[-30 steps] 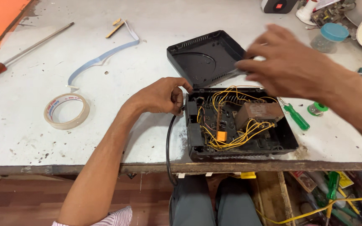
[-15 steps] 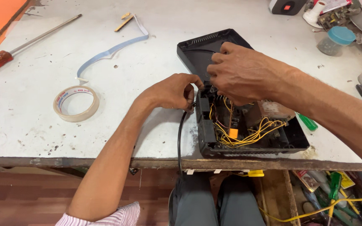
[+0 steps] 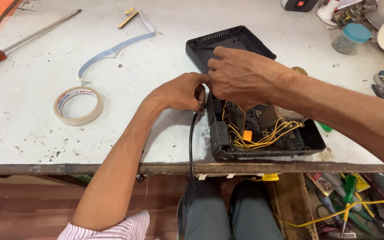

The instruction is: The person works on an open black electronics housing, using pliers to cut a black cable, then uses a toothbrush to clean a circuit board, and finally uses a soldering iron on a small component. The person also uses a metal file on a small piece.

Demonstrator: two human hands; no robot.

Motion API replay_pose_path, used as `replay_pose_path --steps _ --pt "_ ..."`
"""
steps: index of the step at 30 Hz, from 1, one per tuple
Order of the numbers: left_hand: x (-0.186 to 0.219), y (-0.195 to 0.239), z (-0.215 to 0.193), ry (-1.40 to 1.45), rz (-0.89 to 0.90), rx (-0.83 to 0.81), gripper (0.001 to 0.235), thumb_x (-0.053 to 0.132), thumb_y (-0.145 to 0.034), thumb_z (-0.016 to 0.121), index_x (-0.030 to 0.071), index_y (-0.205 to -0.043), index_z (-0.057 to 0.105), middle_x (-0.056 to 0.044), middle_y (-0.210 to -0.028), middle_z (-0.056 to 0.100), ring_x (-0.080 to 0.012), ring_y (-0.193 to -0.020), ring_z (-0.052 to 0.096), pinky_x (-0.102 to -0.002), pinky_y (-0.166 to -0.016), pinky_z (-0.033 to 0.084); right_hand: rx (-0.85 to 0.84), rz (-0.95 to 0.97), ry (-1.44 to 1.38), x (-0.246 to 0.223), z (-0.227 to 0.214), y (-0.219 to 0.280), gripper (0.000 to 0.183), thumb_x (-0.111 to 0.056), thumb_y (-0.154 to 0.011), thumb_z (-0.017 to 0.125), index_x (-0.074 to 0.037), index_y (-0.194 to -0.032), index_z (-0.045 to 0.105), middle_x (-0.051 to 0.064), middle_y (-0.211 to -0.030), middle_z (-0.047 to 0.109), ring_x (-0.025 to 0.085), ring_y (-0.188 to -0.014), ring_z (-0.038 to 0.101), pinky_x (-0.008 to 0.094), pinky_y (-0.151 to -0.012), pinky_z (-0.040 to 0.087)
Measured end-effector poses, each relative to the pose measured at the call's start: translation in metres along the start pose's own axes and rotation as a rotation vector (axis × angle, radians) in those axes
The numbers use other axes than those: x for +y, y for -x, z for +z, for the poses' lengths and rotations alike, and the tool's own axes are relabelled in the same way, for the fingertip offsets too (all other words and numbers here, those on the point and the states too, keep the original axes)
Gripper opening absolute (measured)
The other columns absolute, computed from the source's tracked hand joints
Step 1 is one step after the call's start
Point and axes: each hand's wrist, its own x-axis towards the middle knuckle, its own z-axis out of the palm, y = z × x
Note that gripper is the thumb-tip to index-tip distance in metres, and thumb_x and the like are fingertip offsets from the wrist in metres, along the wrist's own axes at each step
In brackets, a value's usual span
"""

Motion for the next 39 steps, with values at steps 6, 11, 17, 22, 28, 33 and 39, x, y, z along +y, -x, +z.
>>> replay_pose_path --steps 6,11,17,22,28,33,39 --pt "0.002 0.000 -0.001 0.003 -0.045 -0.007 0.054 -0.004 -0.064 0.074 0.002 -0.117 0.068 -0.001 -0.062 0.066 -0.0110 -0.057 0.060 -0.028 -0.054 0.047 0.036 0.076 0.072 -0.002 0.011 -0.008 0.040 -0.037 -0.101 0.058 -0.015 -0.070 0.068 -0.002 -0.071 0.060 0.016 -0.079 0.057 0.033 -0.086 0.046" --pt "0.003 0.003 -0.001 0.037 -0.055 -0.006 0.055 -0.005 -0.064 0.073 0.003 -0.118 0.069 0.000 -0.062 0.066 -0.0111 -0.057 0.060 -0.028 -0.055 0.048 0.028 0.070 0.167 0.001 0.021 -0.013 0.051 -0.039 -0.107 0.042 -0.013 -0.065 0.057 -0.007 -0.057 0.043 0.013 -0.058 0.042 0.039 -0.089 0.043" --pt "0.006 0.003 -0.002 0.050 -0.054 0.003 0.058 -0.004 -0.064 0.076 0.003 -0.121 0.067 0.001 -0.064 0.065 -0.0101 -0.059 0.060 -0.028 -0.056 0.049 0.046 0.028 0.147 0.003 0.035 -0.021 0.054 -0.038 -0.110 0.040 -0.019 -0.059 0.041 -0.011 -0.052 0.025 0.010 -0.049 0.024 0.030 -0.061 0.036" --pt "0.006 0.004 -0.002 0.069 -0.075 -0.002 0.064 -0.004 -0.061 0.077 0.005 -0.124 0.067 0.001 -0.064 0.065 -0.0107 -0.059 0.059 -0.028 -0.056 0.048 0.022 -0.001 0.101 0.004 0.042 -0.031 0.053 -0.041 -0.108 0.040 -0.018 -0.060 0.044 -0.011 -0.049 0.026 0.010 -0.045 0.026 0.030 -0.054 0.034" --pt "0.006 0.004 -0.002 0.014 -0.103 0.014 0.059 -0.002 -0.065 0.073 0.008 -0.123 0.069 0.001 -0.064 0.065 -0.0110 -0.060 0.058 -0.029 -0.059 0.047 -0.008 -0.031 0.108 0.006 0.039 -0.034 0.058 -0.048 -0.107 0.040 -0.017 -0.061 0.051 -0.010 -0.049 0.033 0.008 -0.044 0.032 0.028 -0.050 0.037" --pt "0.007 0.004 -0.002 0.019 -0.095 0.013 0.055 -0.002 -0.067 0.069 0.007 -0.121 0.070 0.000 -0.064 0.065 -0.0115 -0.060 0.059 -0.030 -0.060 0.049 -0.088 -0.066 0.133 0.006 0.031 -0.032 0.059 -0.060 -0.100 0.046 -0.015 -0.064 0.058 -0.010 -0.050 0.038 0.008 -0.046 0.040 0.028 -0.054 0.043" --pt "0.007 0.006 -0.003 0.031 -0.109 0.005 0.055 -0.003 -0.065 0.074 0.003 -0.120 0.070 0.000 -0.065 0.066 -0.0117 -0.061 0.060 -0.030 -0.061 0.049 0.054 -0.073 0.102 0.005 0.031 -0.025 0.042 -0.039 -0.101 0.054 -0.024 -0.062 0.063 -0.009 -0.052 0.049 0.011 -0.052 0.044 0.033 -0.061 0.045"
